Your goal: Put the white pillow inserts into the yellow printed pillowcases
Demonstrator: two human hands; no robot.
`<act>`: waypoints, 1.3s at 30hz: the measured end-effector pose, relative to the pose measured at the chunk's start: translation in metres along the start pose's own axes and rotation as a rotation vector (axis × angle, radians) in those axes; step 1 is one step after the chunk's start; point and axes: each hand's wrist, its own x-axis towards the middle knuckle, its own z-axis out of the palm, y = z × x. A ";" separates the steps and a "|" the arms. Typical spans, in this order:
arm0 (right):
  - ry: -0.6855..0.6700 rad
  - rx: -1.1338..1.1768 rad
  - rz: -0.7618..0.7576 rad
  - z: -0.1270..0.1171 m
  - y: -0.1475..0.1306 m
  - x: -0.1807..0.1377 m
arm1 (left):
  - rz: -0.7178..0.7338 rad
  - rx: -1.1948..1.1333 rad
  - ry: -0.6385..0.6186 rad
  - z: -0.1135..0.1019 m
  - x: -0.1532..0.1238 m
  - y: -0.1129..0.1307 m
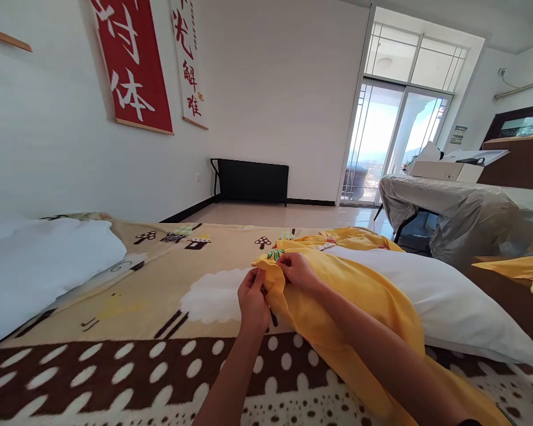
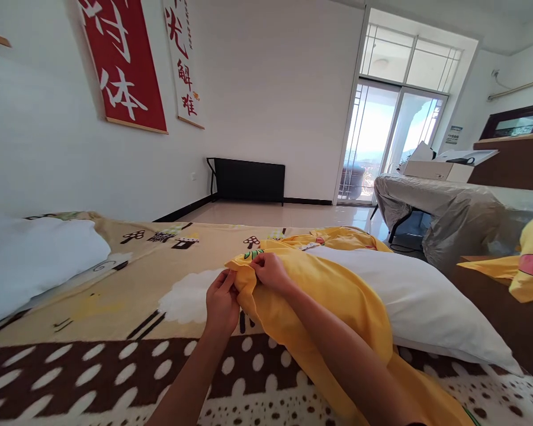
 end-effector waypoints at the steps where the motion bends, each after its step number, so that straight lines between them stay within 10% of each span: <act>1: 0.020 -0.028 -0.021 0.001 -0.002 -0.001 | -0.006 -0.032 0.003 0.001 -0.001 0.000; 20: -0.104 0.321 0.123 0.000 -0.019 -0.019 | 0.026 -0.053 -0.038 0.002 -0.003 -0.008; 39: -0.098 0.559 0.112 0.004 0.001 -0.011 | 0.177 0.543 -0.184 -0.011 0.011 0.015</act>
